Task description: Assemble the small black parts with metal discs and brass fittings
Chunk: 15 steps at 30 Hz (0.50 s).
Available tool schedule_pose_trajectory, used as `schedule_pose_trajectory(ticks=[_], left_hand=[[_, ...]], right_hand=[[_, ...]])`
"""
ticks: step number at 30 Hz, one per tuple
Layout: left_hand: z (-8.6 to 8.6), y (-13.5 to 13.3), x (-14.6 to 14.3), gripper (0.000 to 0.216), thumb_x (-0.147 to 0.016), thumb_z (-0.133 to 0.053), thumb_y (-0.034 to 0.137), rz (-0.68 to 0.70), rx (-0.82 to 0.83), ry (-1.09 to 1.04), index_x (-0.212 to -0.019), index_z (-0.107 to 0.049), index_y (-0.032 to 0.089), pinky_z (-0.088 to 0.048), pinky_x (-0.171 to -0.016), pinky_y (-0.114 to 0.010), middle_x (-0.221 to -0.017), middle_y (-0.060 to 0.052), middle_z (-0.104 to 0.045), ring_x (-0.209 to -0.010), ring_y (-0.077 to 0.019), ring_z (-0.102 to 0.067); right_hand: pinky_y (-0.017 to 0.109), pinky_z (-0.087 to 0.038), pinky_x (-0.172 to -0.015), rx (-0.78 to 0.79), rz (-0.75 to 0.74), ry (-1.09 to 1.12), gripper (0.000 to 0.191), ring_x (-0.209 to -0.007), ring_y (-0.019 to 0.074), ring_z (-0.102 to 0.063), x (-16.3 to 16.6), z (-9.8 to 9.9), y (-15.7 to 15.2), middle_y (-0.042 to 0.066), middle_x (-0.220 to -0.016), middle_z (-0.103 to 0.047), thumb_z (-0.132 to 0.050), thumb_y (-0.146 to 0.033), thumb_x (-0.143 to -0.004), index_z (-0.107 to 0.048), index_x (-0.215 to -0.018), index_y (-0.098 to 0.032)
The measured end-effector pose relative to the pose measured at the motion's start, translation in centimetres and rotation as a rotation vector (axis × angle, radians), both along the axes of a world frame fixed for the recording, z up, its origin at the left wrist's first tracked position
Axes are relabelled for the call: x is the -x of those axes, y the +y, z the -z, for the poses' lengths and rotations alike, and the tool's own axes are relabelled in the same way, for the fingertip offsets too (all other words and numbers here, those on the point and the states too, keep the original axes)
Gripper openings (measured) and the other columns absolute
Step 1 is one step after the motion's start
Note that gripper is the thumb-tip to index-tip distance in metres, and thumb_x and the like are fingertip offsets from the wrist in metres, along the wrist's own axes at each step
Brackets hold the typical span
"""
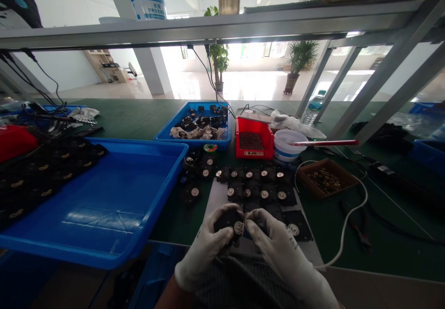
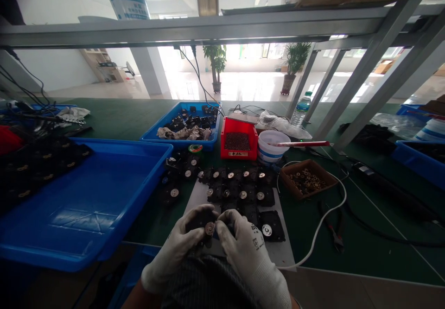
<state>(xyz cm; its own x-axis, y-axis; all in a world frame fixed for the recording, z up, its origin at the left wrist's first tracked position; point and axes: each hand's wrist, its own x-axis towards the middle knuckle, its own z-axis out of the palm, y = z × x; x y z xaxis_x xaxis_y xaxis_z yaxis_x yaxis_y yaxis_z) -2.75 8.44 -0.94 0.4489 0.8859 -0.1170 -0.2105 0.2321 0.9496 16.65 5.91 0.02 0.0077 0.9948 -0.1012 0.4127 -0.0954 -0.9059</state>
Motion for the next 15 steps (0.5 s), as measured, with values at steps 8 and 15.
schedule_pose_trajectory(ticks=[8,15], left_hand=[[0.02,0.08,-0.06,0.048,-0.089,-0.076,0.034,-0.007,0.025,0.020,-0.135,-0.065,0.023,-0.059,-0.097,-0.043,-0.137,-0.012,-0.067,-0.127,-0.0355,-0.064],[-0.20,-0.02,-0.20,0.048,-0.087,-0.077,0.033,-0.056,0.009,0.059,-0.133,-0.067,0.023,-0.057,-0.101,-0.041,-0.136,-0.011,-0.069,-0.127,-0.0345,-0.065]], right_hand=[[0.029,-0.054,-0.068,-0.015,-0.012,-0.068,0.024,-0.078,0.0195,-0.069,0.13,-0.15,-0.06,0.002,-0.086,-0.073,-0.053,-0.043,-0.098,-0.070,-0.100,-0.025],[0.030,-0.055,-0.073,-0.033,-0.003,-0.074,0.019,-0.082,0.0199,-0.071,0.42,-0.77,-0.10,0.002,-0.090,-0.076,-0.055,-0.040,-0.097,-0.068,-0.097,-0.026]])
